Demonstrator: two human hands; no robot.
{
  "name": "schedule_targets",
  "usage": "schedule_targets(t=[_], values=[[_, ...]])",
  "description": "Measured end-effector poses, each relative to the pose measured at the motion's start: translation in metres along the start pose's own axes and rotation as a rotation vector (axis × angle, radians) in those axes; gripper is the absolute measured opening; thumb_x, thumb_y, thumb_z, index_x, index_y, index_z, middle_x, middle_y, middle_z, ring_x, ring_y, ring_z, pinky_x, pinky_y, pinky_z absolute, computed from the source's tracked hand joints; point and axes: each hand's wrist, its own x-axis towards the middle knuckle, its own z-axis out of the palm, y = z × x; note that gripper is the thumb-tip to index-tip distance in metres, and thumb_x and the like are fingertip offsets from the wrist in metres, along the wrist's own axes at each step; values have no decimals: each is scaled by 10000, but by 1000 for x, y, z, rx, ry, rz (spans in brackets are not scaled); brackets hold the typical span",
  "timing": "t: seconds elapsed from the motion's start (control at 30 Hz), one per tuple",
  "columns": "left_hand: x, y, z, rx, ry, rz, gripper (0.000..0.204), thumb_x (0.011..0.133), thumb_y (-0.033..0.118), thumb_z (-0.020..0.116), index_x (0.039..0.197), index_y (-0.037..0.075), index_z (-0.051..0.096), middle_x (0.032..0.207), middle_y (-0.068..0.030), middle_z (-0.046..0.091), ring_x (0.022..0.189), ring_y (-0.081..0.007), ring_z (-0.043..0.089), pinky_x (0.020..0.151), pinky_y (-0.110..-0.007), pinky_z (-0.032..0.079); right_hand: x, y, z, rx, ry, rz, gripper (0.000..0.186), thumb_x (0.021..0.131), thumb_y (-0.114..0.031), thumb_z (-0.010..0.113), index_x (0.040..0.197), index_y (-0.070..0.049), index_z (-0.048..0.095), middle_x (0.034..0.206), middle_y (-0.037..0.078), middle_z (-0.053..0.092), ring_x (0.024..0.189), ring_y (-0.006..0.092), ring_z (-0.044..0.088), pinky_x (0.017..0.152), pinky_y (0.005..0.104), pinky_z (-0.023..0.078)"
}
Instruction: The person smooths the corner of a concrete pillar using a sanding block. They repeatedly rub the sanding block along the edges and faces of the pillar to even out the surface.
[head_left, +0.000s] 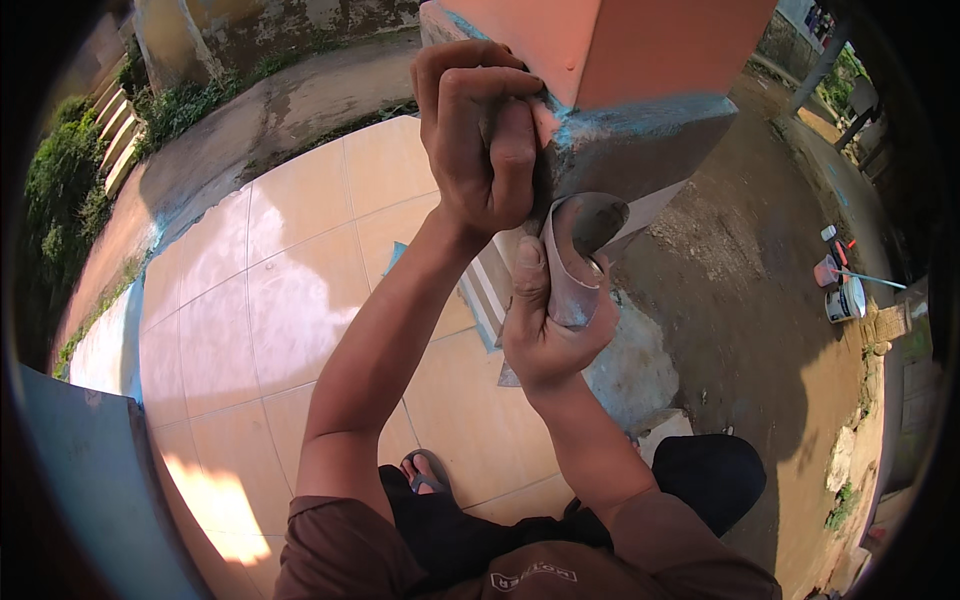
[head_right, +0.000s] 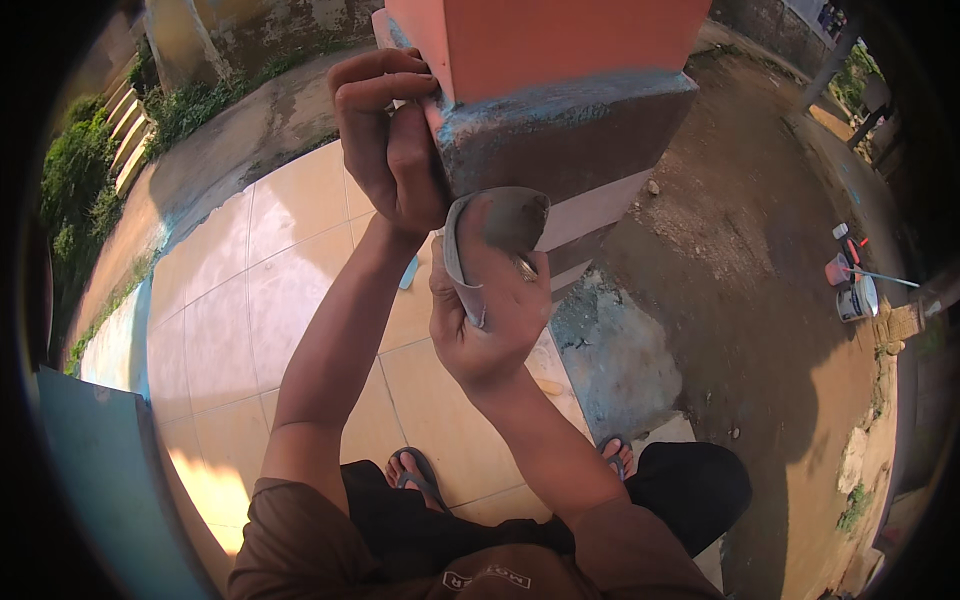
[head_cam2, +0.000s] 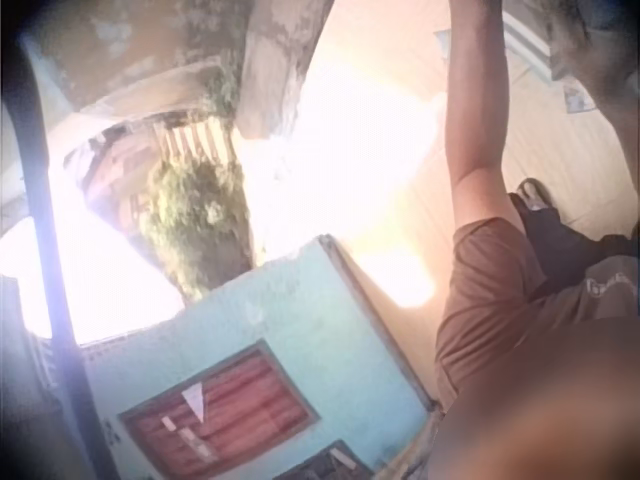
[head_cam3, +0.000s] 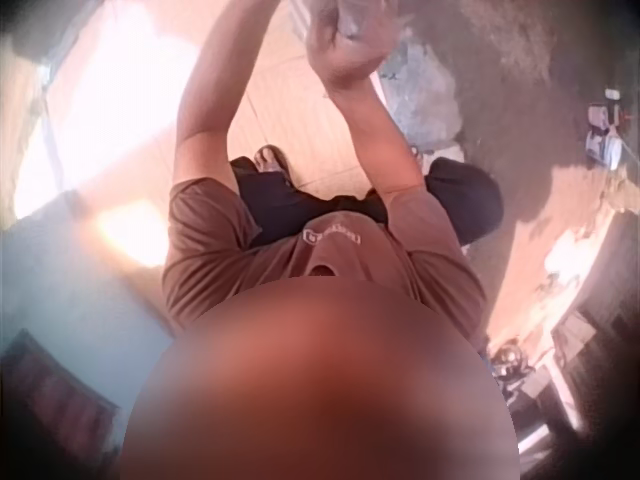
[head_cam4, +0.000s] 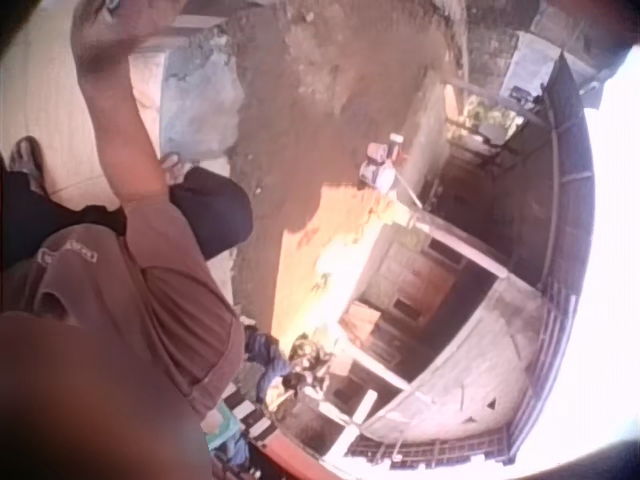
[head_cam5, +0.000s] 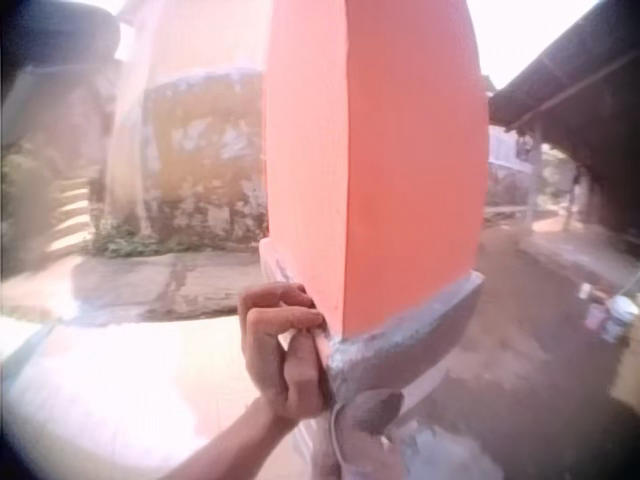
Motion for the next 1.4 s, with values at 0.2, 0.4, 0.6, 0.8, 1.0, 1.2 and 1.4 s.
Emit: schedule_targets(t=[0.2, 0.4, 0.6, 0.8, 1.0, 1.2, 1.4], values=[[0, -1, -3, 7, -8, 5, 212, 828, 70, 418, 953, -27, 561, 1062, -191, 544, 992, -226, 525, 900, -368, 435, -9, -10, -20, -276, -16, -16, 433, 833, -250, 714, 1244, -118, 677, 1129, 158, 565, 1113, 287, 487, 917, 355, 370], [1, -1, -2, 33, -23, 49, 216, 827, 62, 424, 961, -31, 566, 1066, -197, 541, 971, -234, 532, 882, -371, 445, 8, 8, -3, -189, 168, -214, 310, 935, -291, 638, 1144, -65, 679, 1228, 223, 479, 1140, 355, 491, 898, 436, 442], [0, -2, -4, 24, -26, 60, 231, 816, 56, 436, 976, -35, 577, 1069, -198, 541, 980, -242, 537, 879, -376, 453, -2, 20, -5, 15, 91, -123, 257, 934, -191, 650, 1084, 16, 681, 1136, 189, 560, 1052, 306, 552, 869, 385, 471], [0, -3, -5, 21, -24, 78, 242, 797, 55, 446, 973, -32, 587, 1065, -205, 541, 980, -257, 541, 877, -383, 460, 21, 13, -8, -61, 122, -156, 179, 897, -112, 697, 1048, -16, 710, 1048, 101, 501, 933, 214, 567, 756, 320, 468], [2, -2, -3, 37, -20, 88, 244, 783, 54, 454, 964, -29, 594, 1049, -201, 548, 948, -260, 556, 846, -378, 467, 13, 13, -6, -49, 158, -125, 191, 888, -112, 724, 1046, -5, 708, 984, 53, 472, 864, 169, 549, 696, 293, 453], [3, -4, -7, 27, -9, 97, 234, 783, 47, 459, 955, -30, 596, 1026, -203, 558, 927, -262, 562, 811, -362, 470, 35, 2, -10, -182, 137, -197, 162, 878, -121, 742, 1001, -18, 718, 959, 33, 460, 847, 153, 516, 701, 298, 440], [0, -1, -7, 50, -24, 86, 239, 787, 44, 457, 966, -21, 602, 1023, -190, 552, 933, -267, 567, 810, -367, 472, 28, 5, -7, -87, 181, -121, 156, 878, -126, 744, 995, -26, 720, 952, 32, 461, 880, 158, 508, 728, 303, 423]])
